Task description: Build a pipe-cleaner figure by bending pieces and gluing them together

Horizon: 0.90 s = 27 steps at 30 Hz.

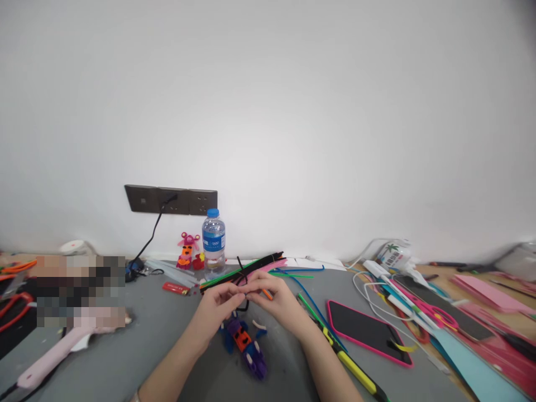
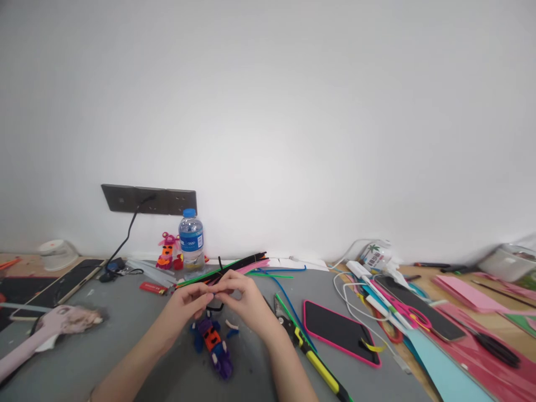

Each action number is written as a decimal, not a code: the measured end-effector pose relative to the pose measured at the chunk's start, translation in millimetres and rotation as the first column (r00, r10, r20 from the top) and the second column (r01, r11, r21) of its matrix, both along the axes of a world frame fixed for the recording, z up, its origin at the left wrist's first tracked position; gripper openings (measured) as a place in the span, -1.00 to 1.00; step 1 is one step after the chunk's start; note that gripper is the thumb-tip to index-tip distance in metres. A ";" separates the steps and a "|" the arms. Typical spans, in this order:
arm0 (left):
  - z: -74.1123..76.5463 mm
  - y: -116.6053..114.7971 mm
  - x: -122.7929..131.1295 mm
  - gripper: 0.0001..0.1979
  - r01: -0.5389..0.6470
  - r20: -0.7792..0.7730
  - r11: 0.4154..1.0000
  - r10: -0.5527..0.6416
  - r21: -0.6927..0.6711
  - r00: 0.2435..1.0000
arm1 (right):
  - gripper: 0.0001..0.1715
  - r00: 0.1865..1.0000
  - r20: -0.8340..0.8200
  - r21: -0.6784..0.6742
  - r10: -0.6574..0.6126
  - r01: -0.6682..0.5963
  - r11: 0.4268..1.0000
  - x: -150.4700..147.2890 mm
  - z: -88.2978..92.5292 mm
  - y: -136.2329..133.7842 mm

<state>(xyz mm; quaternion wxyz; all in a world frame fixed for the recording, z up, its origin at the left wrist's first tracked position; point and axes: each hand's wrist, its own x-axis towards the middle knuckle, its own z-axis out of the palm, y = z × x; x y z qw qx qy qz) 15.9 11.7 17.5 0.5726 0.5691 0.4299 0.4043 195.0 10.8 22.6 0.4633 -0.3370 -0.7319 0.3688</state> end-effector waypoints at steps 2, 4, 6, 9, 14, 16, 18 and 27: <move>-1.1 1.0 0.3 -0.62 0.006 0.019 1.000 -0.006 -0.001 1.000 | -0.78 1.000 0.008 -0.018 -0.010 0.010 1.000 -0.4 1.7 -1.2; -2.0 3.1 0.1 -0.63 0.015 0.027 1.000 -0.016 0.009 1.000 | -0.78 0.999 0.034 -0.050 -0.040 0.042 0.998 1.1 3.1 -2.1; -1.9 5.2 -1.0 -0.66 0.032 0.008 0.999 -0.033 0.036 0.999 | -0.83 0.993 0.111 -0.115 -0.050 0.063 0.991 5.6 3.1 -2.8; 1.6 5.2 -5.4 -0.72 0.126 -0.117 0.988 -0.115 0.089 0.986 | -0.89 0.953 0.293 -0.314 0.075 0.022 0.949 16.8 -1.4 -4.0; 7.4 -0.4 -26.3 -0.81 0.322 -0.400 0.944 -0.321 -0.068 0.858 | -0.73 0.824 0.528 -0.495 0.206 0.101 0.863 25.9 -15.9 -7.0; 3.9 1.1 -38.8 -0.85 0.378 -0.421 0.907 -0.421 -0.187 0.803 | -0.71 0.822 0.545 -0.465 0.164 0.133 0.875 22.6 -21.8 -7.7; -2.6 5.4 -50.4 -0.87 0.397 -0.449 0.873 -0.486 -0.282 0.750 | -0.73 0.830 0.541 -0.442 0.134 0.146 0.885 17.9 -26.6 -7.6; -6.6 21.0 -73.2 -0.76 0.305 -0.529 0.868 -0.483 -0.391 0.698 | -0.90 0.893 0.445 -0.394 0.074 0.120 0.911 17.3 -19.2 -3.3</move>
